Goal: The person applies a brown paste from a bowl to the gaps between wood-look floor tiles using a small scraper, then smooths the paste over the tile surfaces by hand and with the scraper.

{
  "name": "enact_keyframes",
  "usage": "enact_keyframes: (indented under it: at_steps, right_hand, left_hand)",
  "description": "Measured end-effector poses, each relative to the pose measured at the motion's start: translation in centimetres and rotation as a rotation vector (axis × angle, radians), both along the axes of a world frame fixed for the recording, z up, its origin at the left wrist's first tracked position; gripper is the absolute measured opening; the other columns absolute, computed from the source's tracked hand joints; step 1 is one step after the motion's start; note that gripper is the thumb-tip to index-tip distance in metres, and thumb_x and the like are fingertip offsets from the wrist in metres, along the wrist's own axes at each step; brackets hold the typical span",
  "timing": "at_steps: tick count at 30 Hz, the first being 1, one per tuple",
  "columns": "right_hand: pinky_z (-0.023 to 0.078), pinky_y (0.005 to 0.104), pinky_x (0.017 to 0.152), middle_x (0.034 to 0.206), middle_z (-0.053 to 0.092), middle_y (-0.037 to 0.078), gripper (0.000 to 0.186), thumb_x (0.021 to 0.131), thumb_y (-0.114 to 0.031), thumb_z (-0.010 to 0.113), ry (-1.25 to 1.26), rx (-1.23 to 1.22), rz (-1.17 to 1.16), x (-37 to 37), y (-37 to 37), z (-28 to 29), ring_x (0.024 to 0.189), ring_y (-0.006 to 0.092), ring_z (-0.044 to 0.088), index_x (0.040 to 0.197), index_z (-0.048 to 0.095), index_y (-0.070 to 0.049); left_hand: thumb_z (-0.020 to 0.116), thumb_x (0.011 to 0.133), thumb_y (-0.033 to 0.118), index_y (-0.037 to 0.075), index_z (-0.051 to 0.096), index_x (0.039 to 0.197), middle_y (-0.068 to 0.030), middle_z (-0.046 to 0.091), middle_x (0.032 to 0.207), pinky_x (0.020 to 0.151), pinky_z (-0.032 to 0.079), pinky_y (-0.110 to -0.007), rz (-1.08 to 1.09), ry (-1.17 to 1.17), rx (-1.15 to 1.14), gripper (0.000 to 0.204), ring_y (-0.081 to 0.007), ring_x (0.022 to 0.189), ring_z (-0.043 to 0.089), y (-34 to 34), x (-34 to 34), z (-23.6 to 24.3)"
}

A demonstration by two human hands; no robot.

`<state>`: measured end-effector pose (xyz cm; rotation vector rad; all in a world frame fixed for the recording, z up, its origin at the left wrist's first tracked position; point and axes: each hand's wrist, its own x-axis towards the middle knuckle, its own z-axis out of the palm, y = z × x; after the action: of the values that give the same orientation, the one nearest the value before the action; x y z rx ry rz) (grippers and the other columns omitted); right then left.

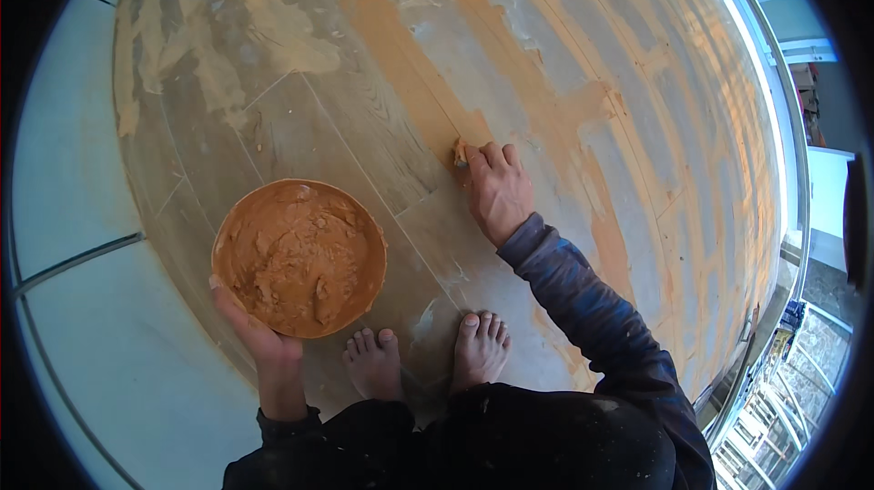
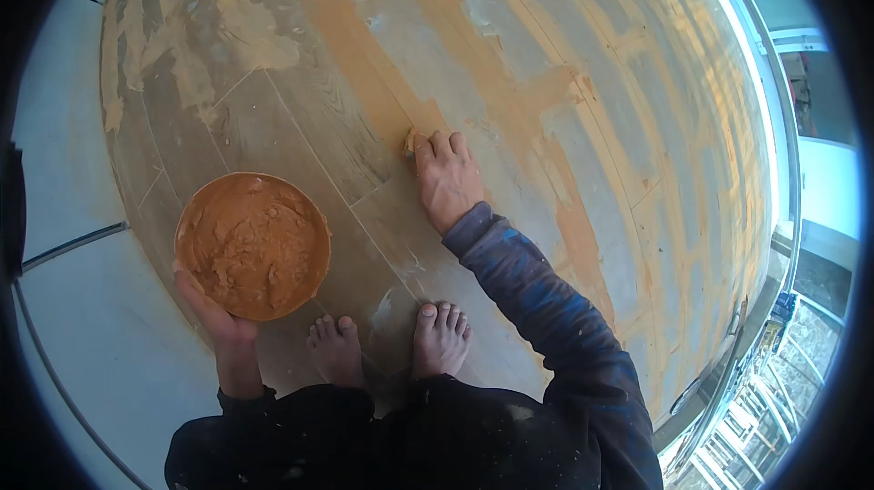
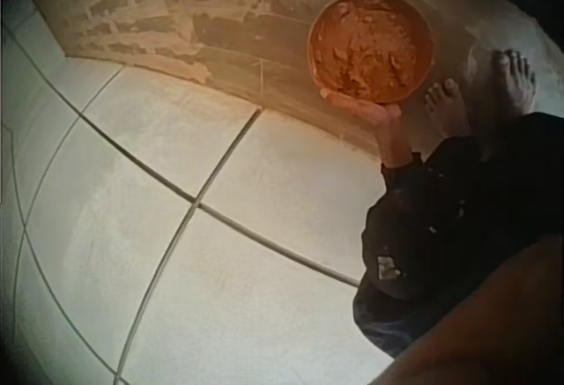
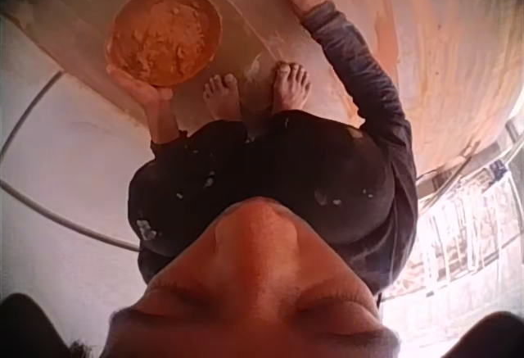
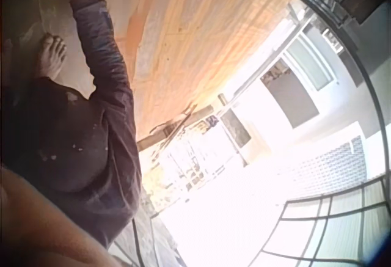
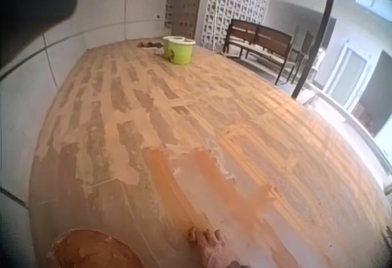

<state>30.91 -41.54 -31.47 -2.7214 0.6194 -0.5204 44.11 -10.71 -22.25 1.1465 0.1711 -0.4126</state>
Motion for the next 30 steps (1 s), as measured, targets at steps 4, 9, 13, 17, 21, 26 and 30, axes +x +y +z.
enact_keyframes:
  at_steps: [4,9,13,17,21,26,30]
  right_hand:
    - [0.054,0.0353,0.080,0.102,0.060,0.011,0.041,0.084,-0.012,0.060,0.074,-0.002,-0.015,-1.1,6.4,-1.6,0.098,0.0274,0.058,0.122,0.064,0.001]
    - [0.053,0.0391,0.081,0.103,0.061,0.012,0.039,0.085,-0.011,0.060,0.007,0.217,0.204,-0.8,9.1,-2.0,0.096,0.0290,0.058,0.122,0.065,0.000]
    - [0.052,0.0407,0.081,0.102,0.060,0.012,0.039,0.085,-0.011,0.059,-0.079,0.247,-0.016,-1.9,3.5,-0.8,0.094,0.0298,0.059,0.123,0.065,-0.001]
    - [0.052,0.0403,0.081,0.100,0.059,0.012,0.037,0.086,-0.012,0.060,0.093,0.071,-0.004,-1.4,6.2,-4.0,0.094,0.0285,0.061,0.120,0.066,0.000]
    - [0.052,0.0405,0.082,0.100,0.059,0.012,0.037,0.086,-0.013,0.062,0.021,0.166,0.169,-0.8,11.2,-3.7,0.096,0.0285,0.061,0.121,0.066,0.000]
    - [0.051,0.0434,0.081,0.092,0.059,0.012,0.039,0.079,-0.008,0.068,-0.104,0.346,-0.168,-1.6,2.6,-1.5,0.093,0.0321,0.059,0.117,0.070,-0.005]
    - [0.052,0.0436,0.080,0.094,0.059,0.011,0.040,0.078,-0.008,0.069,0.107,0.138,-0.240,-2.6,-0.3,-4.5,0.094,0.0317,0.059,0.117,0.070,-0.006]
  left_hand:
    - [0.030,0.107,0.061,0.009,0.040,0.152,-0.0113,0.048,0.151,0.110,0.049,-0.046,0.043,0.066,0.065,0.069,-0.0276,0.136,0.052,-0.8,-0.7,-0.5]
    - [0.029,0.108,0.057,0.011,0.039,0.154,-0.0115,0.048,0.151,0.111,0.049,-0.048,0.059,0.050,0.054,0.065,-0.0297,0.137,0.051,-1.1,-0.5,0.6]
    - [0.029,0.108,0.059,0.009,0.041,0.152,-0.0113,0.049,0.150,0.111,0.049,-0.046,0.092,0.000,0.109,0.067,-0.0277,0.136,0.053,-1.3,-1.1,1.0]
    - [0.030,0.108,0.055,0.011,0.041,0.151,-0.0114,0.049,0.150,0.111,0.049,-0.048,0.074,0.027,0.082,0.063,-0.0282,0.136,0.052,-2.1,-1.1,1.0]
    - [0.030,0.108,0.055,0.011,0.041,0.152,-0.0113,0.049,0.150,0.111,0.049,-0.048,0.126,0.051,0.140,0.063,-0.0284,0.136,0.052,-2.7,-1.2,1.1]
    - [0.030,0.108,0.059,0.009,0.042,0.151,-0.0112,0.050,0.150,0.111,0.048,-0.046,0.146,-0.007,0.138,0.067,-0.0278,0.136,0.053,-1.6,-1.0,1.6]
    - [0.031,0.108,0.059,0.009,0.042,0.151,-0.0112,0.050,0.150,0.111,0.048,-0.046,0.123,0.049,0.124,0.067,-0.0281,0.136,0.052,-2.2,-1.1,1.0]
